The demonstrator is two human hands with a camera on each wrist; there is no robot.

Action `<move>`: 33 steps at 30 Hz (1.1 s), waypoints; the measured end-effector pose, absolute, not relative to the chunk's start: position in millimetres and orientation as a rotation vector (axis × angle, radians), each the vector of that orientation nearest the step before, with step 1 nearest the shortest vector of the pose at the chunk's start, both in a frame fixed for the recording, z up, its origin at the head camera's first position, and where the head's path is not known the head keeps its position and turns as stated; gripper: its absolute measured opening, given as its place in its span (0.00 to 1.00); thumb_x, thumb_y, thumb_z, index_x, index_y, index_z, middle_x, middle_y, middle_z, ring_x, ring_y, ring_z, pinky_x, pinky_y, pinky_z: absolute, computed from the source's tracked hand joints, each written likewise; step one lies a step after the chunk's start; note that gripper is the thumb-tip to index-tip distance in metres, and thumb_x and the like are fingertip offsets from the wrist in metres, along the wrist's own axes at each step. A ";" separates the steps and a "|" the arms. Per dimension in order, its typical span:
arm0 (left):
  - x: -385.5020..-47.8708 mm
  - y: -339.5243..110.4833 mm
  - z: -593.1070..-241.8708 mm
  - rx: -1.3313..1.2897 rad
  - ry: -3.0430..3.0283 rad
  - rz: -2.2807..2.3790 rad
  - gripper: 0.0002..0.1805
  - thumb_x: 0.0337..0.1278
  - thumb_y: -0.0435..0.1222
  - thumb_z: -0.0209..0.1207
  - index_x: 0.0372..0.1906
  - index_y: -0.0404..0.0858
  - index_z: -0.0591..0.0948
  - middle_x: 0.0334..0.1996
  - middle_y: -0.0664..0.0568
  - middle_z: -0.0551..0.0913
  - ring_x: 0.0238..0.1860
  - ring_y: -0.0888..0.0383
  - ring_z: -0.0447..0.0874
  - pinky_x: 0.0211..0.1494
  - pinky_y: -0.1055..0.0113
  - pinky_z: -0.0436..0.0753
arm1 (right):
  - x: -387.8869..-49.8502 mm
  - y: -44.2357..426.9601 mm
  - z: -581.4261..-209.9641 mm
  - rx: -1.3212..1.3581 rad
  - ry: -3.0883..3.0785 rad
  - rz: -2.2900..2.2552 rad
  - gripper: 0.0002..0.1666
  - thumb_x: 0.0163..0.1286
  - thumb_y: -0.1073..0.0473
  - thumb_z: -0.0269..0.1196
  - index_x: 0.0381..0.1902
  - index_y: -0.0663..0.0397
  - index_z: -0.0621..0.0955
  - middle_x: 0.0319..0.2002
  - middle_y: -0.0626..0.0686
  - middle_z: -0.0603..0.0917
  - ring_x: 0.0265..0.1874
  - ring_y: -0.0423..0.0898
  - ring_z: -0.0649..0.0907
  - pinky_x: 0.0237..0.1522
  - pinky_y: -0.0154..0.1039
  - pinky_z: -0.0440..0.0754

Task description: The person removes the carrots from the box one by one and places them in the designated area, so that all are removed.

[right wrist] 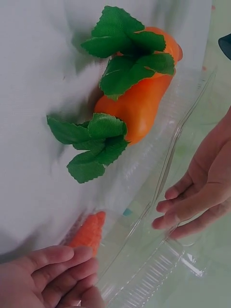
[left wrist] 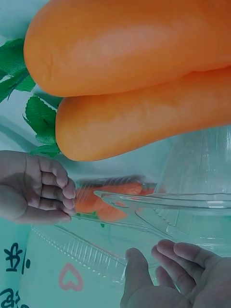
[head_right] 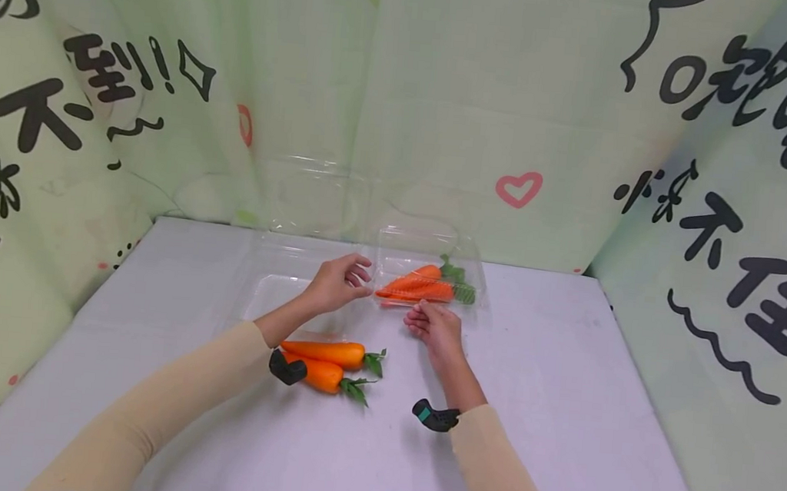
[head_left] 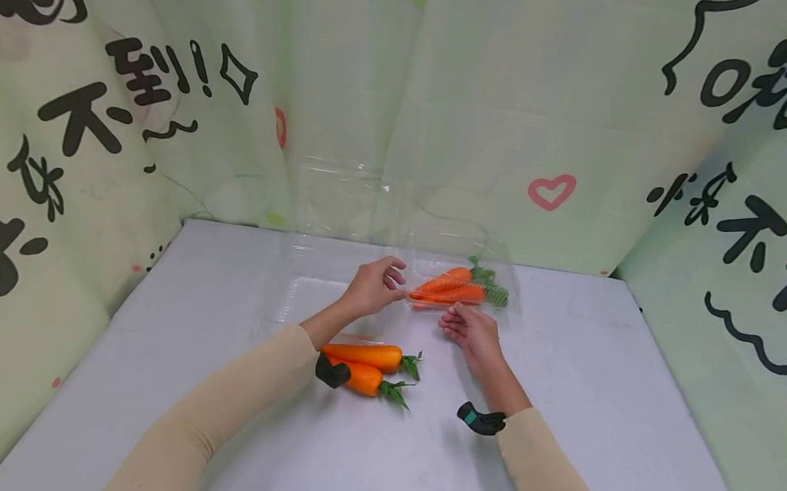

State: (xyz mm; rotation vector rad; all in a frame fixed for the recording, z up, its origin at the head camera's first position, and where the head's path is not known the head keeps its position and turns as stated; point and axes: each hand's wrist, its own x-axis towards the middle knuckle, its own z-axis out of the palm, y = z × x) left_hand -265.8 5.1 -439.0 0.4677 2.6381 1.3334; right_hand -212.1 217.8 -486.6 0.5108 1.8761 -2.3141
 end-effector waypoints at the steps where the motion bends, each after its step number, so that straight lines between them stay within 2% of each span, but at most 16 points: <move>1: -265.8 5.0 -438.8 0.472 2.640 1.339 0.26 0.55 0.34 0.66 0.60 0.39 0.74 0.49 0.47 0.84 0.45 0.53 0.82 0.50 0.64 0.85 | -212.0 217.9 -486.8 0.511 1.880 -2.310 0.23 0.76 0.54 0.51 0.56 0.71 0.72 0.28 0.45 0.84 0.30 0.39 0.86 0.41 0.31 0.85; 5: -266.7 5.0 -440.0 0.495 2.634 1.362 0.26 0.57 0.34 0.65 0.60 0.38 0.74 0.52 0.46 0.83 0.45 0.53 0.82 0.49 0.65 0.85 | -210.1 217.2 -486.5 0.530 1.895 -2.300 0.24 0.76 0.54 0.51 0.56 0.72 0.72 0.28 0.45 0.84 0.30 0.39 0.86 0.42 0.31 0.85; 13: -265.9 5.4 -438.9 0.563 2.671 1.378 0.26 0.59 0.39 0.64 0.63 0.43 0.75 0.55 0.49 0.82 0.46 0.54 0.82 0.49 0.66 0.85 | -204.3 217.0 -483.9 0.568 1.893 -2.309 0.24 0.75 0.54 0.53 0.55 0.73 0.73 0.27 0.47 0.84 0.29 0.40 0.85 0.40 0.31 0.85; 16: -266.4 5.5 -438.1 0.622 2.677 1.344 0.29 0.60 0.40 0.63 0.66 0.46 0.72 0.56 0.48 0.81 0.47 0.54 0.82 0.50 0.66 0.85 | -201.6 218.5 -482.2 0.582 1.894 -2.314 0.24 0.75 0.54 0.53 0.55 0.73 0.74 0.27 0.47 0.84 0.29 0.40 0.85 0.40 0.31 0.85; 19: -266.6 6.2 -436.9 0.701 2.672 1.264 0.33 0.62 0.41 0.61 0.72 0.51 0.65 0.57 0.47 0.80 0.47 0.54 0.82 0.50 0.66 0.85 | -199.0 220.1 -480.9 0.588 1.905 -2.303 0.24 0.75 0.54 0.53 0.54 0.73 0.74 0.26 0.46 0.84 0.28 0.40 0.85 0.40 0.31 0.86; 23: -265.6 7.6 -434.0 0.816 2.684 1.091 0.38 0.65 0.40 0.58 0.76 0.57 0.56 0.53 0.48 0.81 0.45 0.55 0.81 0.48 0.68 0.84 | -196.0 222.0 -479.8 0.574 1.930 -2.278 0.22 0.75 0.55 0.53 0.53 0.72 0.74 0.26 0.46 0.84 0.28 0.39 0.85 0.40 0.31 0.85; 26: -264.2 8.9 -431.0 0.906 2.716 0.956 0.38 0.66 0.40 0.57 0.76 0.57 0.53 0.46 0.50 0.81 0.41 0.57 0.80 0.44 0.69 0.82 | -194.1 222.5 -479.0 0.573 1.937 -2.281 0.19 0.74 0.57 0.53 0.49 0.71 0.76 0.25 0.46 0.84 0.27 0.39 0.85 0.38 0.31 0.85; 29: -262.5 10.1 -428.3 0.963 2.759 0.865 0.37 0.66 0.42 0.57 0.76 0.55 0.56 0.41 0.52 0.82 0.37 0.58 0.79 0.43 0.69 0.81 | -192.3 222.1 -478.1 0.555 1.955 -2.263 0.19 0.75 0.56 0.53 0.48 0.70 0.77 0.25 0.46 0.84 0.27 0.39 0.85 0.38 0.30 0.85; 33: -261.0 11.4 -425.8 0.977 2.821 0.852 0.32 0.66 0.44 0.58 0.73 0.51 0.63 0.39 0.52 0.83 0.34 0.59 0.79 0.41 0.70 0.82 | -190.4 219.5 -478.0 0.541 1.971 -2.253 0.21 0.75 0.56 0.52 0.49 0.73 0.76 0.25 0.46 0.84 0.26 0.40 0.84 0.37 0.30 0.85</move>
